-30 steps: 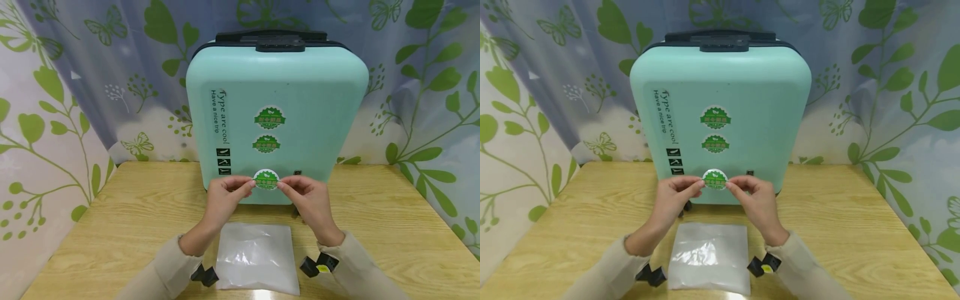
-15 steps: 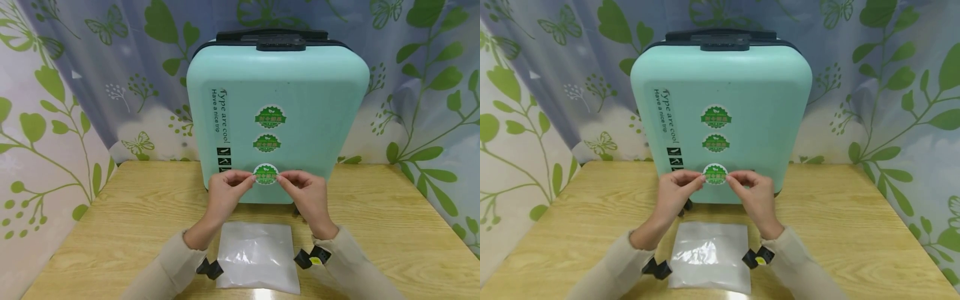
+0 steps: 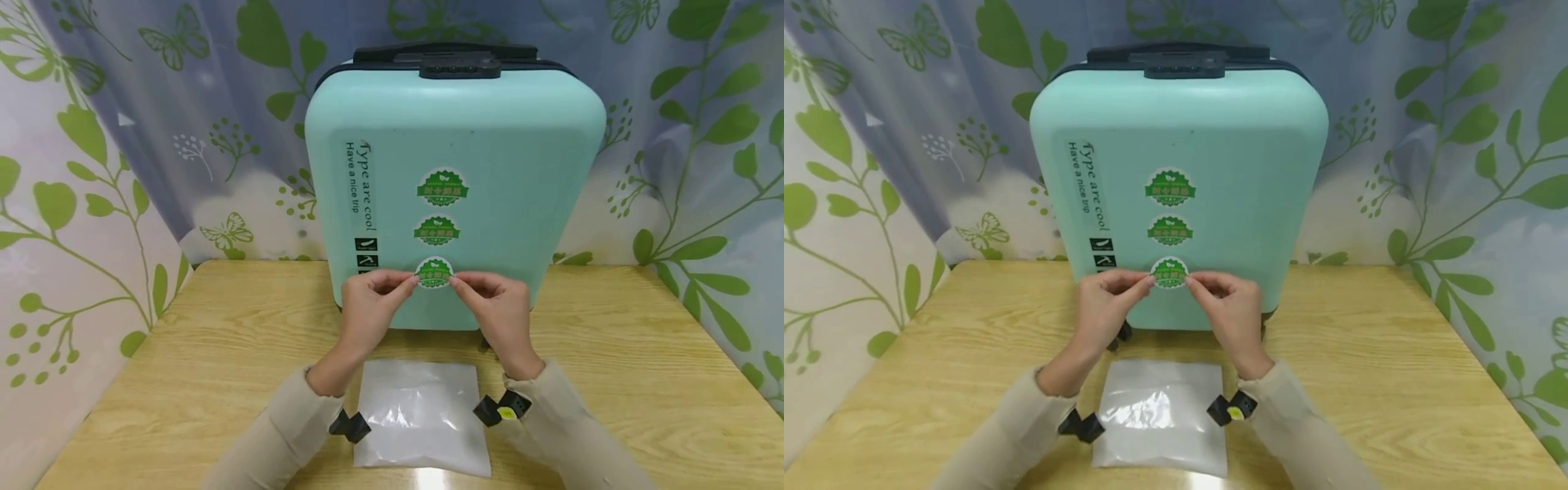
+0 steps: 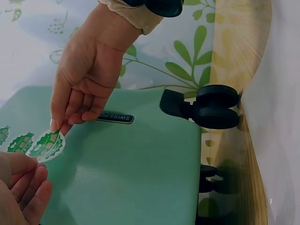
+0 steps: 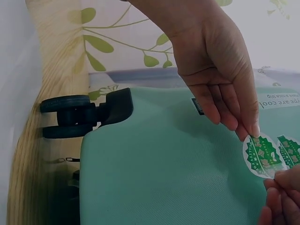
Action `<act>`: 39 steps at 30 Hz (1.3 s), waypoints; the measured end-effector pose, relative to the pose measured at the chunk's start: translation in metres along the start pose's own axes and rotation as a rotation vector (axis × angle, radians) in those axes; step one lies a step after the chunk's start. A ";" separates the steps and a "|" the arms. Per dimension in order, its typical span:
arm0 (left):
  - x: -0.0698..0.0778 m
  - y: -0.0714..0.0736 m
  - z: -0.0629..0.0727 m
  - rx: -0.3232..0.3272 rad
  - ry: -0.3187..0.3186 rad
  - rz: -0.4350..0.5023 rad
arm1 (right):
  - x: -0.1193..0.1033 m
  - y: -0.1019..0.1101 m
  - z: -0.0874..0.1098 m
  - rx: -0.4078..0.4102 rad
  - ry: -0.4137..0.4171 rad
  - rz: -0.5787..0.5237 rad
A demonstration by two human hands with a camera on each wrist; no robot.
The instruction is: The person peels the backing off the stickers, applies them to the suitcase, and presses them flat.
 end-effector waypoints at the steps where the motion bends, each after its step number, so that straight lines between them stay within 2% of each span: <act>1: 0.000 0.000 0.000 0.001 -0.001 -0.002 | 0.001 0.000 -0.001 0.003 0.005 0.000; 8: -0.001 -0.001 -0.002 0.009 -0.010 -0.009 | 0.000 -0.003 -0.004 0.026 0.003 0.004; 15: -0.003 -0.001 -0.003 0.019 -0.021 0.006 | -0.032 -0.004 -0.004 0.020 0.008 0.053; 25: -0.004 -0.002 -0.004 0.024 -0.025 0.001 | -0.033 -0.005 -0.004 0.017 0.019 0.077; 30: -0.003 -0.004 -0.005 0.026 -0.034 -0.010 | -0.030 -0.005 -0.004 0.024 0.024 0.088; 37: -0.004 -0.005 -0.006 0.035 -0.042 -0.022 | -0.001 -0.005 -0.005 0.040 0.028 0.082; 39: -0.004 -0.005 -0.007 0.039 -0.039 -0.023 | 0.002 -0.005 -0.005 0.041 0.039 0.083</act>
Point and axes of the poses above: each hand's wrist, its own z-axis away from the middle knuckle, its own y-axis out of the back of the hand, x = y × z, the point moved 3 cm from there along -z, towards the middle knuckle, and after that the axes turned 10 degrees about y, right-handed, at the moved point
